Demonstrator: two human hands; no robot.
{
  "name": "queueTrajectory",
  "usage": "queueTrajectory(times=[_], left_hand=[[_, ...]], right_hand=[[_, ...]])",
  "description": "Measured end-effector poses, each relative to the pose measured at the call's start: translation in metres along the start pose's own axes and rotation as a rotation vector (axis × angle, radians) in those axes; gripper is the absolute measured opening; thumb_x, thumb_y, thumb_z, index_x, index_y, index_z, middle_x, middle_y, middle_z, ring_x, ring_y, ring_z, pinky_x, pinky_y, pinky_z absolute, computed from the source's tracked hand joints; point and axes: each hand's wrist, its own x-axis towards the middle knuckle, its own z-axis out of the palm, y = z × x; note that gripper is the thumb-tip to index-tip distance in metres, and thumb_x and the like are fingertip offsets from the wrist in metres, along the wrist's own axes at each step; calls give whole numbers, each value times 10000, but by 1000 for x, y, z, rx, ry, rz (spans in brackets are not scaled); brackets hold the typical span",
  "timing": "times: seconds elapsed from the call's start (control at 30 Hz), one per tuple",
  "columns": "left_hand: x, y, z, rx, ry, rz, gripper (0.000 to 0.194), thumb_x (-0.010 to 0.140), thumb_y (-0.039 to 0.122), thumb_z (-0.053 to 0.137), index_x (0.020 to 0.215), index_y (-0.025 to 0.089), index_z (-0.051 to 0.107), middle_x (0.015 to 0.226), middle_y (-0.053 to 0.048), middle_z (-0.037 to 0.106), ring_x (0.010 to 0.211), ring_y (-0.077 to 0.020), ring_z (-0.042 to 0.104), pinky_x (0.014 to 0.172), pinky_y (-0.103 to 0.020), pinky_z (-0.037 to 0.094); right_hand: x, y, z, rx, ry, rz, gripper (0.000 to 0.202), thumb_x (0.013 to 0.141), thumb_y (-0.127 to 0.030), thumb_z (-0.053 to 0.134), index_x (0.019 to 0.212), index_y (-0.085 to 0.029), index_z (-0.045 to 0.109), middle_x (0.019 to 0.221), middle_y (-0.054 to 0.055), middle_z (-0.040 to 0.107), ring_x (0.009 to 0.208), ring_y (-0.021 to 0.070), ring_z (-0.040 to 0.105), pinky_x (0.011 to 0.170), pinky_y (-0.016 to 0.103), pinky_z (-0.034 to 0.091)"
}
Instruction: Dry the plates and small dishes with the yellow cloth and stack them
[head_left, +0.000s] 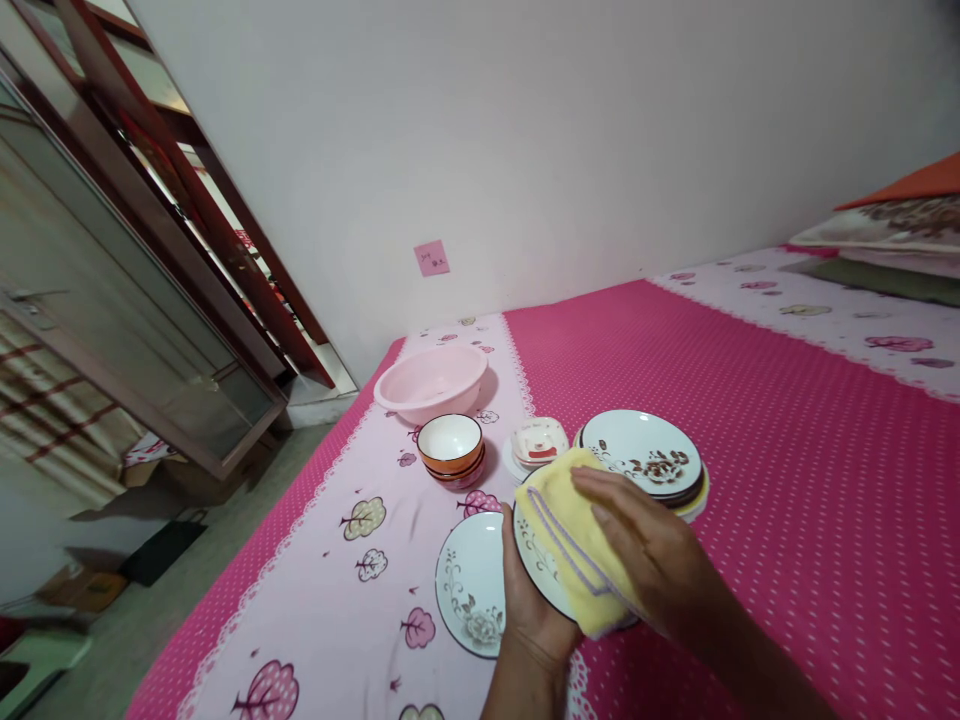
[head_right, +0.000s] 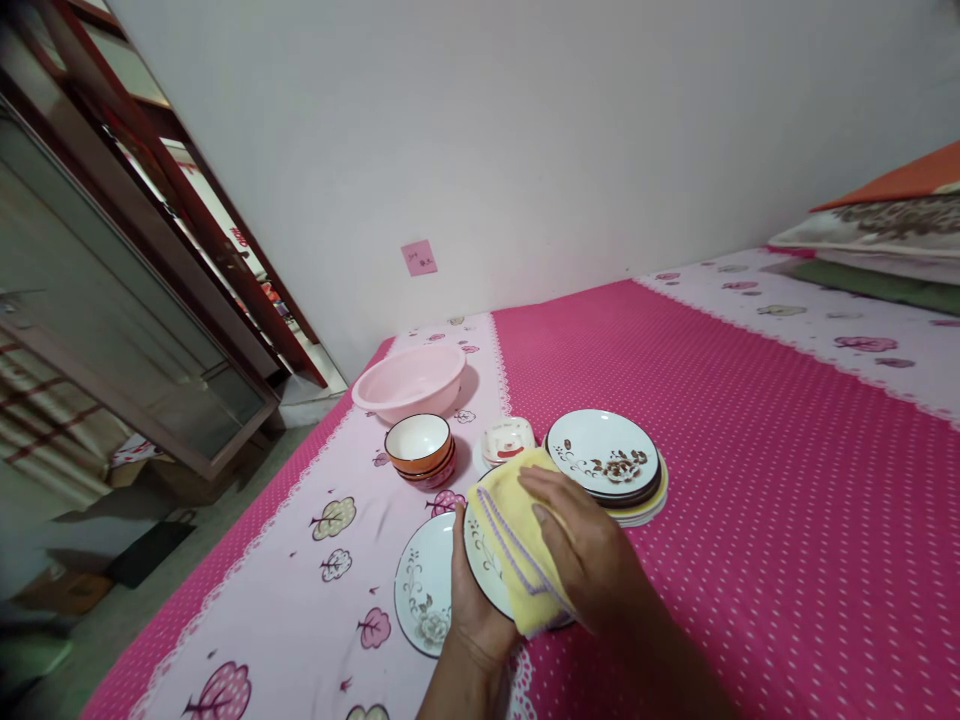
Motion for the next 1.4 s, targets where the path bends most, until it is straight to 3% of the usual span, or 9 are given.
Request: queueTrajectory(times=[0.1,0.27,0.47,0.63,0.83,0.97,1.1,1.23,1.4], left_hand=[[-1,0,3,34,-14,-19,711,924,661,457,1329,106,641,1423,-166,609,1393,-349,471,1130,-476,385],[0,1,2,25,-16,-15,770,921,684,436,1398,97,576,1474,-166,561,1397,-346,468,1124,-478,391],[2,2,0,-57,-27,36,629,961,599,448,1272,107,685,1374,-141,653,1347,-281,535,1139,-384,394],[-2,3,0,0,61,32,557,957,556,491,1287,147,678,1365,-129,659,1373,-271,512,1145,-370,391],[-2,7,-3,-34,16,37,559,959,573,479,1249,149,700,1365,-115,661,1418,-235,461,1167,-343,367],[0,8,-4,-92,16,62,515,976,532,481,1185,136,735,1305,-125,699,1355,-241,534,1164,-354,372],[0,11,-3,-98,6,74,553,962,551,507,1207,104,722,1276,-147,712,1291,-257,588,1152,-375,386],[-1,17,-2,-28,21,53,681,913,632,534,1250,61,689,1284,-194,697,1294,-319,576,1122,-441,414],[-7,21,1,-14,56,45,589,926,582,541,1090,60,760,1085,-190,761,1044,-298,699,1046,-425,479]], right_hand=[[4,-10,-18,27,137,150,253,993,-272,475,1152,-233,668,1156,67,731,1102,219,678,977,372,547],[5,-16,-19,6,164,139,216,989,-248,493,1130,-240,656,1133,62,716,1093,219,669,987,363,524],[-3,-14,9,-144,46,-79,425,940,-284,586,1341,-154,537,1299,163,640,1237,292,591,1052,456,488],[-17,-20,48,-363,-23,-46,688,827,-319,685,1453,-159,448,1506,186,514,1389,384,456,1101,563,394],[-25,-14,63,-482,-59,-99,622,884,-148,534,1492,-184,406,1523,124,522,1430,301,430,1147,509,322],[-25,-9,61,-463,-64,-90,687,820,-51,484,1490,-184,409,1525,124,509,1427,290,422,1149,496,328],[-26,-9,59,-404,-49,-17,594,735,32,418,1274,-155,584,1292,143,648,1204,294,569,998,452,446],[-27,-15,47,-261,-199,31,376,742,-2,397,938,-204,646,925,97,663,831,264,586,742,408,478],[-28,-33,31,-29,-354,5,304,830,-63,372,876,-220,628,860,63,632,793,240,584,703,383,484]])
